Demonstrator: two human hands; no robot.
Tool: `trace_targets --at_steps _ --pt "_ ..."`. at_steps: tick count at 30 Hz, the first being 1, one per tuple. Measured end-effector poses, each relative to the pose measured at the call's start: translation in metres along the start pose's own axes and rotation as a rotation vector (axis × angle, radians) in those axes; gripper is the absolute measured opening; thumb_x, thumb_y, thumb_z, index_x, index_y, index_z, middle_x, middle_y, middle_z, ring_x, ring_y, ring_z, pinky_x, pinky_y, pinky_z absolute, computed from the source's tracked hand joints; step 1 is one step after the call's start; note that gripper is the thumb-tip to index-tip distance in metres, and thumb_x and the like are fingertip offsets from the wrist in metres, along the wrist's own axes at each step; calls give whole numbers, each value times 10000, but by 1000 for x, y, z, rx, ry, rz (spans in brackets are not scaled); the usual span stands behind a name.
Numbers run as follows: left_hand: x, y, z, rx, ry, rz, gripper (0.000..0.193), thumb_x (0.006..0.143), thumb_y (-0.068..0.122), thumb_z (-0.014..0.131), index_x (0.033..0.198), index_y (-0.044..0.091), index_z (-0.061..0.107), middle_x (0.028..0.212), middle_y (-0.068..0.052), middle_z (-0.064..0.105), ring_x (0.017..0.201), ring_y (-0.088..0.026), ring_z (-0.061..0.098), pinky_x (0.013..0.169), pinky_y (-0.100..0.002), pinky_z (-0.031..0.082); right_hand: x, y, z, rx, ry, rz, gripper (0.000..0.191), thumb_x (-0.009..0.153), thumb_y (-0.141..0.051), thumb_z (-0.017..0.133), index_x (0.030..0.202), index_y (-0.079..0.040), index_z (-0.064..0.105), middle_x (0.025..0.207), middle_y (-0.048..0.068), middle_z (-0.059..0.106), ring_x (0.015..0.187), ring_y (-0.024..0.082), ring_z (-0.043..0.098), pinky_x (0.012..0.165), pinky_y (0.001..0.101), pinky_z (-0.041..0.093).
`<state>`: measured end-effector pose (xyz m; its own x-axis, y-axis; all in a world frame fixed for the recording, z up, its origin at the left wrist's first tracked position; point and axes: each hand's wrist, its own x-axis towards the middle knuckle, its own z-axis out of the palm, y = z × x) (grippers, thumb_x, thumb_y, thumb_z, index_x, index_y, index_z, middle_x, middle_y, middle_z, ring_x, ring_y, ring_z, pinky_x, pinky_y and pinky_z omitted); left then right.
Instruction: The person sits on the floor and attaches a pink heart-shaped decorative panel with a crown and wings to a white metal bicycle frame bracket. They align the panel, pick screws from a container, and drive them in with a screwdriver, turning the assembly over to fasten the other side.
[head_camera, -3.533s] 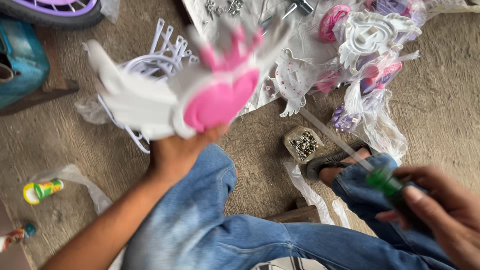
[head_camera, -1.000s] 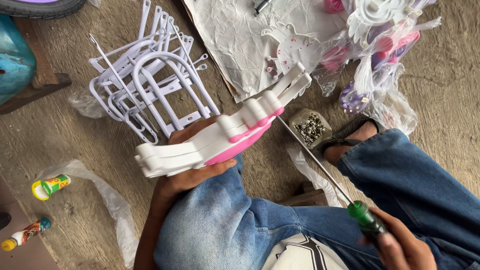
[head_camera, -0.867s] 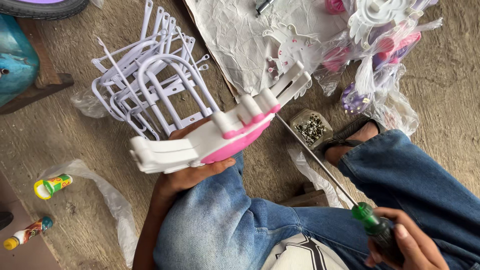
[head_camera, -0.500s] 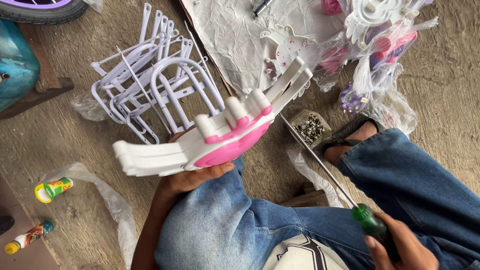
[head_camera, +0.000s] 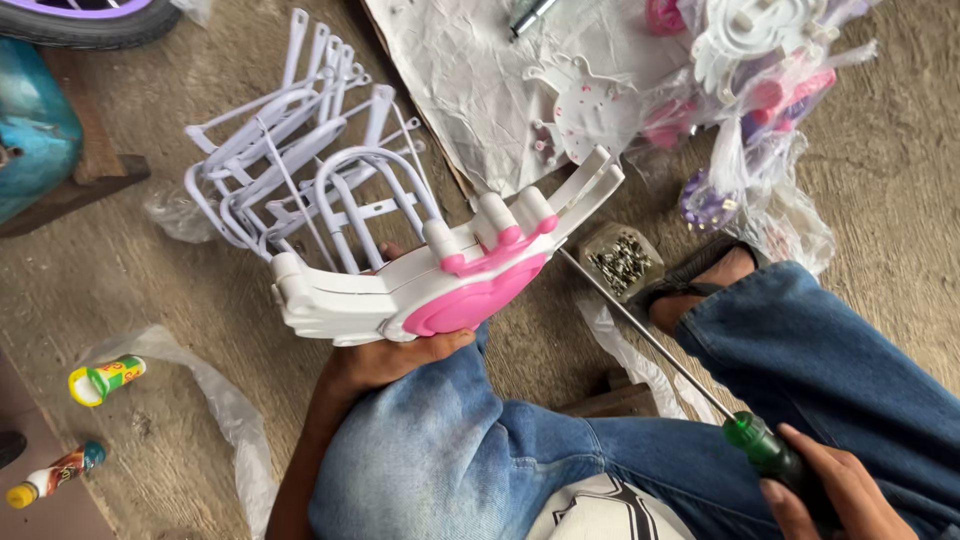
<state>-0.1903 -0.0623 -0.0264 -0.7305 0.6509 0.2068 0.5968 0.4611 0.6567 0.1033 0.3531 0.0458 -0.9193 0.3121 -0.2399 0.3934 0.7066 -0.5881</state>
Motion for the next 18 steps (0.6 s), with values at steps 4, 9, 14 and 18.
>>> trace_targets --at_steps 4,9,14,18 --pt "-2 -2 -7 490 147 402 640 972 581 734 1437 294 401 1449 -137 505 1307 -402 556 1098 -595 479 -10 5 1 286 -75 546 412 1082 -276 470 1365 -4 597 948 204 740 703 225 741 593 322 563" --pt "3 0 -10 200 48 247 517 965 515 740 1388 337 502 1445 -165 542 1299 -390 587 1085 -583 493 1 37 2 1295 -503 528 445 1034 -350 566 1326 -15 575 948 195 740 744 225 748 638 329 602" --pt "9 9 -8 699 189 362 543 985 520 664 1385 217 456 1412 -199 528 1255 -385 589 1052 -556 514 -8 35 2 253 -105 130 534 921 -448 670 1284 -68 575 991 156 723 773 194 736 668 306 617" --pt "5 12 -12 555 27 291 597 986 550 610 1399 156 438 1394 -218 511 1226 -375 594 1020 -533 536 -20 45 -8 -209 -114 267 479 943 -444 681 1284 -108 658 934 117 762 839 190 746 814 355 594"
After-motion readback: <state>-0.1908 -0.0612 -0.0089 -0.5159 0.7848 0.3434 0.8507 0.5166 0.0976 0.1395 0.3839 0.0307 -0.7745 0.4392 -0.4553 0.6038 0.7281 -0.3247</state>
